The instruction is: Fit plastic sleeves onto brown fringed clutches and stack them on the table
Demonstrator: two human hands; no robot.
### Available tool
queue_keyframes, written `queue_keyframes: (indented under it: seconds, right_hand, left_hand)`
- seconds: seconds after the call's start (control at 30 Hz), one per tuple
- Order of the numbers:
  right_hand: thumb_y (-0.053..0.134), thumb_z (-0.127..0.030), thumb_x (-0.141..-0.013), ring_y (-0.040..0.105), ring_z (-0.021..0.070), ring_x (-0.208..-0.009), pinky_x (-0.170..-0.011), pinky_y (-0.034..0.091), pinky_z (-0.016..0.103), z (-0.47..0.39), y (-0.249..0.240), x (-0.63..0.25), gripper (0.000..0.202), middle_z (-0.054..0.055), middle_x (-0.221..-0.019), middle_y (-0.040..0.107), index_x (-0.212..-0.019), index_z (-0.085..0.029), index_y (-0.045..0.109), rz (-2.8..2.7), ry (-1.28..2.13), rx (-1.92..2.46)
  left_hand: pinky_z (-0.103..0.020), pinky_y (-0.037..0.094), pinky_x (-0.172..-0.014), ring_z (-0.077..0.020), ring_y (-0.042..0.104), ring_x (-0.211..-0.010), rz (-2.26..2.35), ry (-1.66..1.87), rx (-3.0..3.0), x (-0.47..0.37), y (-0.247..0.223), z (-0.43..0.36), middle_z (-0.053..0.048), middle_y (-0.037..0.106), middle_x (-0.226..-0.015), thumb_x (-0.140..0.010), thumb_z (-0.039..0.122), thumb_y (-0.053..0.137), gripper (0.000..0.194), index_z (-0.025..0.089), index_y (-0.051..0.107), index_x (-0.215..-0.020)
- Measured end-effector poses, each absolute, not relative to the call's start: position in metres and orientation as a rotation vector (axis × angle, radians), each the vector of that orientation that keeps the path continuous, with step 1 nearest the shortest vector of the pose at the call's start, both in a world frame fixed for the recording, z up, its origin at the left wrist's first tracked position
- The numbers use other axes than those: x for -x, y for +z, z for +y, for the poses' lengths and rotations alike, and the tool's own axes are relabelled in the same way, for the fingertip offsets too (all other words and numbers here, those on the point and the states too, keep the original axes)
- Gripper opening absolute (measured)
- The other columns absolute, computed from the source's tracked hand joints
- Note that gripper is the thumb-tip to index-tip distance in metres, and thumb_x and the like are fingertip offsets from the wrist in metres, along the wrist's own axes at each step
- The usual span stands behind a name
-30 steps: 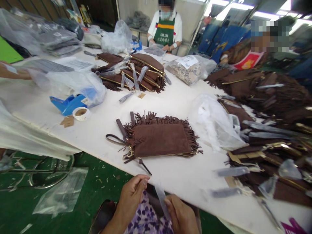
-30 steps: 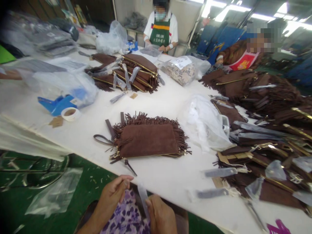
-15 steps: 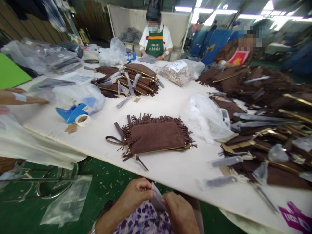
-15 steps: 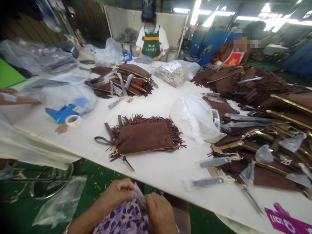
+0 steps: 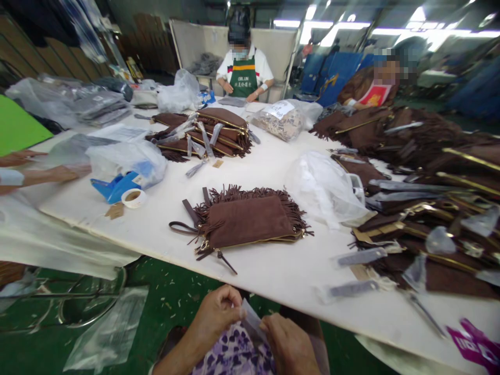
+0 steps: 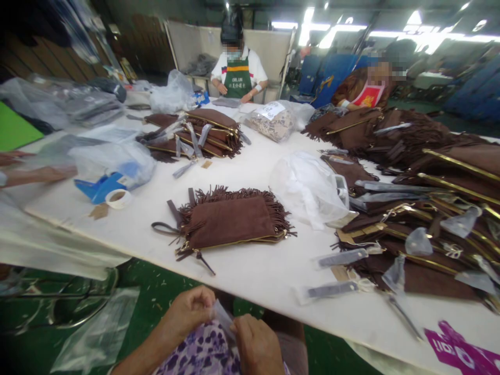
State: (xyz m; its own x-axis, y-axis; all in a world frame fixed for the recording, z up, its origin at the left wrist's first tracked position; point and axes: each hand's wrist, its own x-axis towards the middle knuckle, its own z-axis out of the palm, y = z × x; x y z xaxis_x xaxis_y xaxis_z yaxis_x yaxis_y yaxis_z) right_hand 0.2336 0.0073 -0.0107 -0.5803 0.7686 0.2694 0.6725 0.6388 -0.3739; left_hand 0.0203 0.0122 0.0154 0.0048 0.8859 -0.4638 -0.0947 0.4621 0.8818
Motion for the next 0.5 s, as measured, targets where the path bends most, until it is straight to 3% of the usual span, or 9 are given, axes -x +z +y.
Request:
queue_keyframes:
  seconds: [0.1, 0.23, 0.37, 0.5]
  right_hand:
    - [0.034, -0.020, -0.097, 0.055, 0.0155, -0.056, -0.056, 0.036, 0.027, 0.008, -0.018, -0.228, 0.024, 0.000, -0.065, 0.057, -0.081, -0.022, 0.053, -2.367, 0.392, 1.176]
    - [0.031, -0.027, -0.098, 0.060, 0.0142, -0.060, -0.060, 0.043, 0.023, 0.010, -0.022, -0.211, 0.028, 0.001, -0.068, 0.061, -0.084, -0.022, 0.056, -2.191, 0.681, 1.188]
    - [0.033, -0.032, -0.097, 0.064, 0.0133, -0.068, -0.064, 0.047, 0.020, 0.014, -0.016, -0.189, 0.029, 0.003, -0.077, 0.066, -0.090, -0.022, 0.059, -2.074, 1.051, 1.156]
    - [0.036, -0.035, -0.096, 0.066, 0.0167, -0.080, -0.073, 0.050, 0.023, 0.035, 0.005, -0.174, 0.028, 0.005, -0.089, 0.069, -0.102, -0.023, 0.060, -2.161, 1.265, 1.115]
  left_hand:
    - [-0.020, 0.032, -0.044, -0.0085, 0.045, -0.048, 1.329, 1.027, -0.631, -0.020, 0.007, 0.004, 0.000, 0.060, -0.072, -0.062, 0.042, 0.078, 0.038, 0.016, 0.058, -0.082]
    - [-0.026, 0.046, -0.063, -0.0183, 0.061, -0.070, 1.229, 1.047, -0.454, -0.032, -0.001, -0.011, -0.006, 0.068, -0.078, -0.063, 0.049, 0.077, 0.057, 0.015, 0.062, -0.106]
    - [-0.038, 0.046, -0.088, -0.0261, 0.064, -0.088, 1.161, 1.094, -0.345, -0.042, 0.007, -0.012, -0.012, 0.071, -0.091, -0.068, 0.054, 0.072, 0.053, 0.013, 0.067, -0.101]
    - [-0.039, 0.046, -0.088, -0.0272, 0.063, -0.090, 1.277, 1.141, -0.393, -0.030, 0.012, -0.005, -0.012, 0.070, -0.092, -0.075, 0.057, 0.064, 0.048, 0.013, 0.069, -0.094]
